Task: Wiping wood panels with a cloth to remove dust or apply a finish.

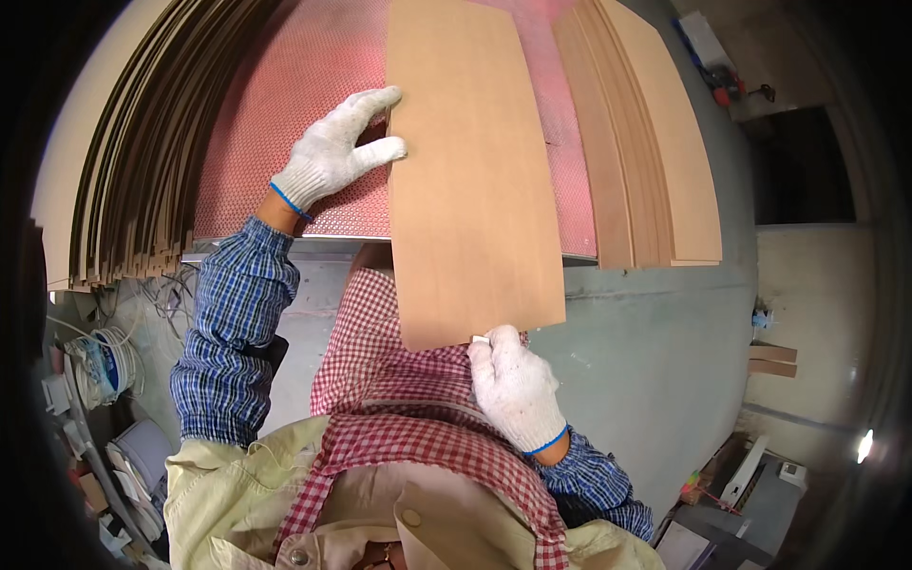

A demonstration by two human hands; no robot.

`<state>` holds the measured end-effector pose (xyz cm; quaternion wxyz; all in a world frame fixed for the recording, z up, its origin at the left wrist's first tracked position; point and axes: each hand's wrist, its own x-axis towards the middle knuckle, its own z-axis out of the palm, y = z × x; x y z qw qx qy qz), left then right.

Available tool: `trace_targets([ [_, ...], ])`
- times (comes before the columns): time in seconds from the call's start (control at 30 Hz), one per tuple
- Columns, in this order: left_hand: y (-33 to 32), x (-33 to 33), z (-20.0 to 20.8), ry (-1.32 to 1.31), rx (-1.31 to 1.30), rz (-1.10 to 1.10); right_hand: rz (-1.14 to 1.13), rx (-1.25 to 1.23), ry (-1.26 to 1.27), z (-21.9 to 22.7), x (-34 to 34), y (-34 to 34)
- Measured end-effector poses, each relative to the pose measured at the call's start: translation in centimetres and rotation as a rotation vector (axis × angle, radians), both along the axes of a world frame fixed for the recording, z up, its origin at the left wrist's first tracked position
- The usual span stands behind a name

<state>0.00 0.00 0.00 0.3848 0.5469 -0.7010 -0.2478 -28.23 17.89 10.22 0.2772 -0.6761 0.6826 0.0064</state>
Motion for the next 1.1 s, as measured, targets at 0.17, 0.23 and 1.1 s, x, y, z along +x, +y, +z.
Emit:
trace_targets([
  [0.17, -0.2, 0.1, 0.9, -0.081, -0.061, 0.013, 0.085, -0.104, 0.02, -0.1, 0.7, -1.9],
  [0.23, 0.0, -0.1, 0.8, -0.088, -0.062, 0.018, 0.141, -0.154, 0.046, -0.5, 0.7, -3.4],
  [1.1, 1.1, -0.4, 2.7, -0.07, -0.068, -0.019, 0.327, -0.17, 0.215, -4.1, 15.3, -50.7],
])
